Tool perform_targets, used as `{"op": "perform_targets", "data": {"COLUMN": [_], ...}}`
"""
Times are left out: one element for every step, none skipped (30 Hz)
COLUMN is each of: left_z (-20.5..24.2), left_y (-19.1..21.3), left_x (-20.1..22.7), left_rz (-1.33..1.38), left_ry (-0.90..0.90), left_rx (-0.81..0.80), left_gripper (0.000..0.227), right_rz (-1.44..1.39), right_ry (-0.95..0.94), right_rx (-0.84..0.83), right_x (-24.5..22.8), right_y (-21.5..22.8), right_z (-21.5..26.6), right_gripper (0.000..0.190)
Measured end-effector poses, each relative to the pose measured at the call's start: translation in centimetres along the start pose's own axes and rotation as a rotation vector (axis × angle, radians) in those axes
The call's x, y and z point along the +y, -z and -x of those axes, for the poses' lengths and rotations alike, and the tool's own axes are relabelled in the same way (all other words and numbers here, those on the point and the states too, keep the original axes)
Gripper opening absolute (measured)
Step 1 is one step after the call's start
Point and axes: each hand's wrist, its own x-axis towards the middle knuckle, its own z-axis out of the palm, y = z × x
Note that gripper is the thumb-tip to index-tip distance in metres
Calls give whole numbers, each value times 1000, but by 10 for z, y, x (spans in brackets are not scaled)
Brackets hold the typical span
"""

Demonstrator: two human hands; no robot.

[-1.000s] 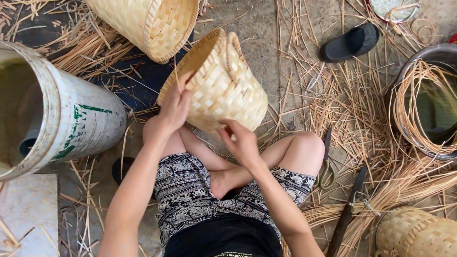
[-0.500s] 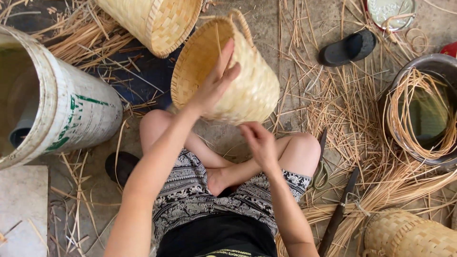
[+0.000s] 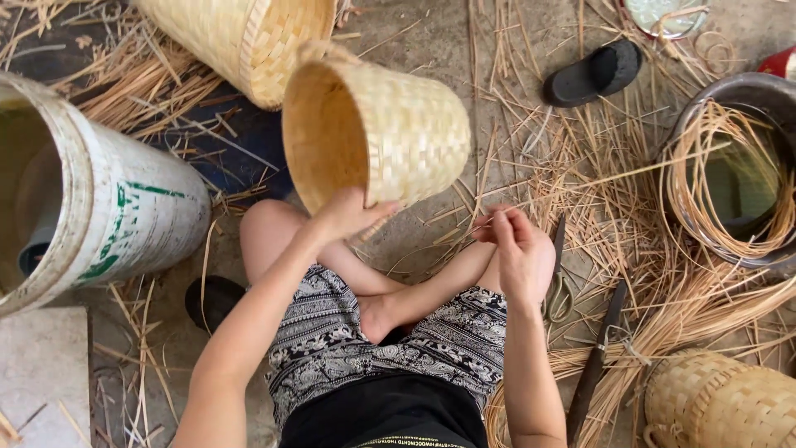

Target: Weaving and assembling a bamboo or wooden basket on the floor.

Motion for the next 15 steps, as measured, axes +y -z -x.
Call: {"op": "perform_targets", "data": {"left_z": [3,5,1,-3,-7,0,4,8,18,28,36,40,41,43,33], "left_y": [-9,-18,-23,-29,-38,-32,-25,-19,-15,-12,-8,-11,-14,-19,-37], "left_x": [8,17,18,19,20,36,54,72,91,110,130,151,174,197,208], "left_rz": [-152,-306,-315,-277,-231,-233,-122,-10,-14,237,489,486,577,667,664], "left_ry": [72,143,125,37,-52,-70,-70,-67,-88,-175,-258,-277,-278,-273,-293], "left_rx": [45,92,80,142,198,181,187,189,165,125,70,32,-1,-37,-97], "left_gripper": [60,55,55,52,50,50,46,42,42,39,41,41,42,44,44], "right_rz": [23,47,46,48,56,61,208,352,355,87,-182,-176,-177,-178,-173], "right_ry": [56,112,121,136,147,152,106,53,57,136,226,244,281,319,352], "right_rx": [-39,-77,-55,-110,-163,-139,0,141,174,316,460,498,543,588,642], "right_x": [7,14,6,-3,-11,-24,-38,-53,-22,8,36,56,75,98,102], "right_y": [-2,-3,-6,-10,-11,-4,5,14,48,84,122,154,190,225,257], "right_z": [-2,-5,-6,-8,-8,-11,-14,-16,-26,-34,-40,-44,-42,-34,-18], "right_gripper": [28,25,25,25,26,26,24,23,23,25,29,29,29,30,31]}}
